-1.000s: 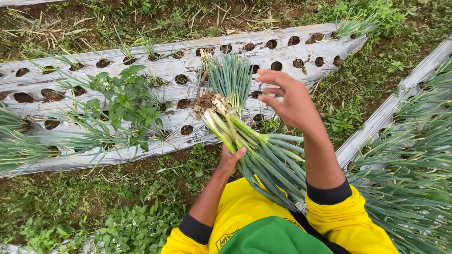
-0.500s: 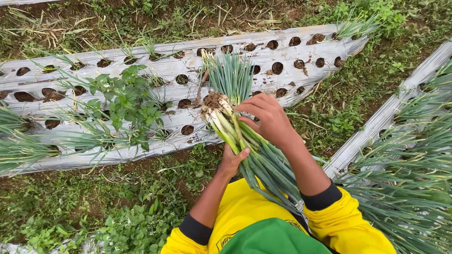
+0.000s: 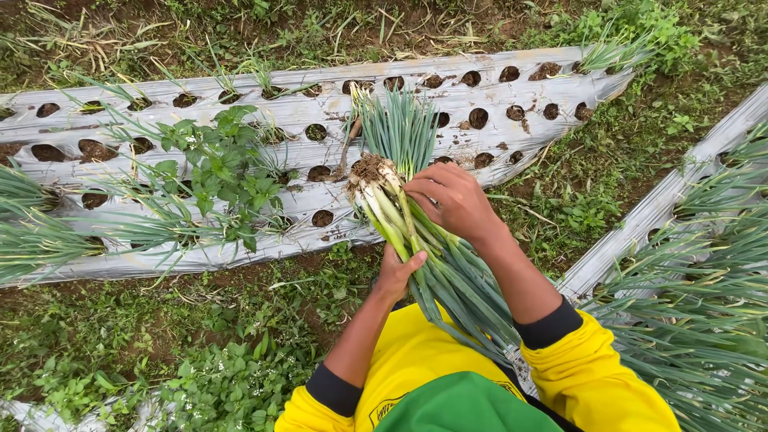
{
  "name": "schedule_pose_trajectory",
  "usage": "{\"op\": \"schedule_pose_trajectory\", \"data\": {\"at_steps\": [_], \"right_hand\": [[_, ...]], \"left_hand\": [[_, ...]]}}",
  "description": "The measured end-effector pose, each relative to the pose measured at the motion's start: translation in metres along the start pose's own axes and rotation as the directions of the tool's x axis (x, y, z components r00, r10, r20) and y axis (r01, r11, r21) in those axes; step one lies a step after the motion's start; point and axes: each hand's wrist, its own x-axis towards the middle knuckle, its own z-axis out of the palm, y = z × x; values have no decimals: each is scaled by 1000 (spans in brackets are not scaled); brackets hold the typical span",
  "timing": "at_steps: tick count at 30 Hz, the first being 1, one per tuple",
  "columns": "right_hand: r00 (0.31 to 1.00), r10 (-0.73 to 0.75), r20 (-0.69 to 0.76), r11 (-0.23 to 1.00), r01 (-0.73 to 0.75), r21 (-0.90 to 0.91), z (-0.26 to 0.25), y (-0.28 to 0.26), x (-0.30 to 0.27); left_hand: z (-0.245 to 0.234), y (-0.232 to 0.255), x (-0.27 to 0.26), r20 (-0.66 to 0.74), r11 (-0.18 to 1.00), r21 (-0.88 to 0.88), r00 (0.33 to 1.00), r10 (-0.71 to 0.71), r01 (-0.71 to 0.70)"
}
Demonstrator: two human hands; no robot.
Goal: The person pulls a bunch of onions from a hydroponic trough, gathers them in their hands, and cleans the roots by removing excess soil and debris. They then place the cleaned bunch back onto the trough.
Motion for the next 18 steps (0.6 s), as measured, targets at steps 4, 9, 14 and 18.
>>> {"op": "schedule_pose_trajectory", "data": {"at_steps": [4,9,14,18], "right_hand": [[994,3,-108,1000,-2,14,7,2,6],[988,-7,-157,1000,3,-21,3,10,20],[977,67,-203,997,-60,42,-21,24,35],[956,246,-158,965,-226,134,-54,39,45]], "left_hand": [[-6,-11,-1,36,1000,-1,999,5,-5],[-18,-30,0,44,999,-12,999,-32,33],[-7,-24,-8,51,997,-64,998,-44,48],[-14,-27,-12,-29,970,-234,997,-78,69]]}}
